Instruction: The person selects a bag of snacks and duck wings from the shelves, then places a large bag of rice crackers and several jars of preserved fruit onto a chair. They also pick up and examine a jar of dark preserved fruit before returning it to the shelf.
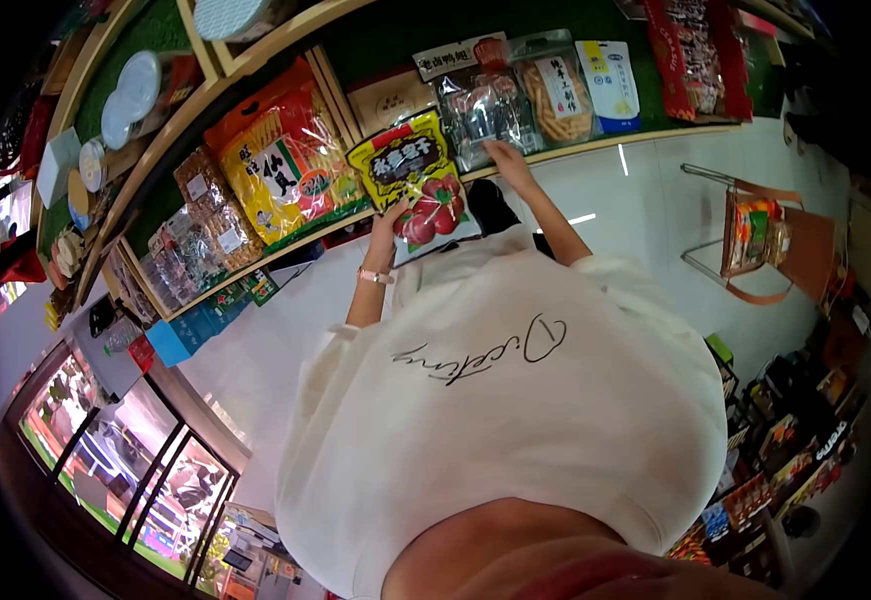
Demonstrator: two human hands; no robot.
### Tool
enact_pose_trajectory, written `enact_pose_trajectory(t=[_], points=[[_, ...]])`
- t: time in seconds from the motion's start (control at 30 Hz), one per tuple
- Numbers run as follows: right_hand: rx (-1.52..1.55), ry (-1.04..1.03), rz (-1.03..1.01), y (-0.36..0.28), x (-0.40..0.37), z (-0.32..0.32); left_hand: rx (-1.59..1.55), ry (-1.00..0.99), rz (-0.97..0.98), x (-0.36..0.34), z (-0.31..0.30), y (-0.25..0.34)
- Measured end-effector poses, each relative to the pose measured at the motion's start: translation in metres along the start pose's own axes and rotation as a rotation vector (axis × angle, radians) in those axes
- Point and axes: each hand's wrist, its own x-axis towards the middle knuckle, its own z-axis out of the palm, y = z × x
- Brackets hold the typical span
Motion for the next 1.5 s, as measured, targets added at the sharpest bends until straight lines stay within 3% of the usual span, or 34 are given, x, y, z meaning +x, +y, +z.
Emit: enact_pose_trajectory(t=[0.1, 0.2, 0.3, 0.33, 0.43, 0.47, 0.57, 0.6, 0.7, 0.73, 0.83, 0.87, 0.97, 1.03, 1.13, 1.17, 1.2, 1.23, 1.27, 1.33, 1.5], points=[[-0.647, 0.216, -0.126, 0.043, 0.061, -0.053, -0.051, 0.048, -0.047, 0.002, 0.021, 0.009], [-0.575, 0.256, -0.002, 0.044, 0.095, -0.074, 0.043, 0.082, -0.040, 0.005, 0.035, 0.011], [-0.864, 0.462, -0.219, 0.048, 0.115, -0.061, 0.064, 0.112, -0.060, 0.016, 0.042, 0.000], [-0.883, 0.520, -0.159, 0.048, 0.124, -0.058, 0.051, 0.103, -0.085, 0.018, 0.048, 0.002], [-0.614, 0.360, 0.052, 0.024, 0.153, -0.073, -0.008, 0.121, -0.087, 0.018, 0.068, 0.013], [-0.655, 0.374, 0.081, 0.014, 0.156, -0.075, 0.010, 0.134, -0.085, 0.022, 0.067, 0.009], [-0.264, 0.187, 0.172, 0.013, 0.161, -0.094, -0.003, 0.147, -0.094, 0.019, 0.077, 0.011], [-0.308, 0.172, 0.088, 0.039, 0.167, -0.097, -0.024, 0.148, -0.087, 0.022, 0.082, 0.012], [-0.015, -0.100, 0.271, 0.029, 0.157, -0.101, -0.043, 0.186, -0.020, 0.032, 0.080, 0.001], [0.078, -0.119, 0.236, 0.000, 0.139, -0.099, -0.071, 0.162, -0.064, 0.033, 0.077, 0.003], [0.009, -0.071, -0.160, 0.005, 0.131, -0.069, -0.046, 0.188, -0.050, 0.048, 0.066, -0.002], [-0.017, -0.053, -0.200, 0.005, 0.131, -0.064, -0.014, 0.255, 0.016, 0.049, 0.070, 0.000], [-0.001, -0.020, -0.158, -0.007, 0.099, -0.063, 0.016, 0.199, -0.099, 0.058, 0.055, 0.002], [0.145, 0.010, -0.202, -0.016, 0.088, -0.071, -0.029, 0.208, 0.061, 0.057, 0.066, 0.009], [0.133, 0.185, -0.274, -0.048, 0.036, -0.107, -0.054, 0.165, -0.022, 0.086, 0.045, -0.014], [0.087, 0.237, -0.287, -0.035, 0.033, -0.125, -0.058, 0.151, -0.016, 0.084, 0.063, 0.000], [-0.170, 0.392, -0.443, -0.029, 0.026, -0.146, -0.063, 0.136, -0.009, 0.080, 0.083, 0.015], [-0.175, 0.374, -0.478, -0.043, 0.008, -0.167, -0.040, 0.120, -0.077, 0.103, 0.074, -0.002], [0.183, 0.373, -0.254, -0.055, -0.009, -0.179, -0.077, 0.026, -0.018, 0.108, 0.093, 0.006], [0.308, 0.421, -0.097, -0.060, -0.032, -0.210, 0.012, -0.048, -0.055, 0.152, 0.094, -0.017], [0.579, 0.448, -0.090, -0.053, -0.054, -0.237, 0.082, -0.223, -0.165, 0.235, 0.111, -0.037]])
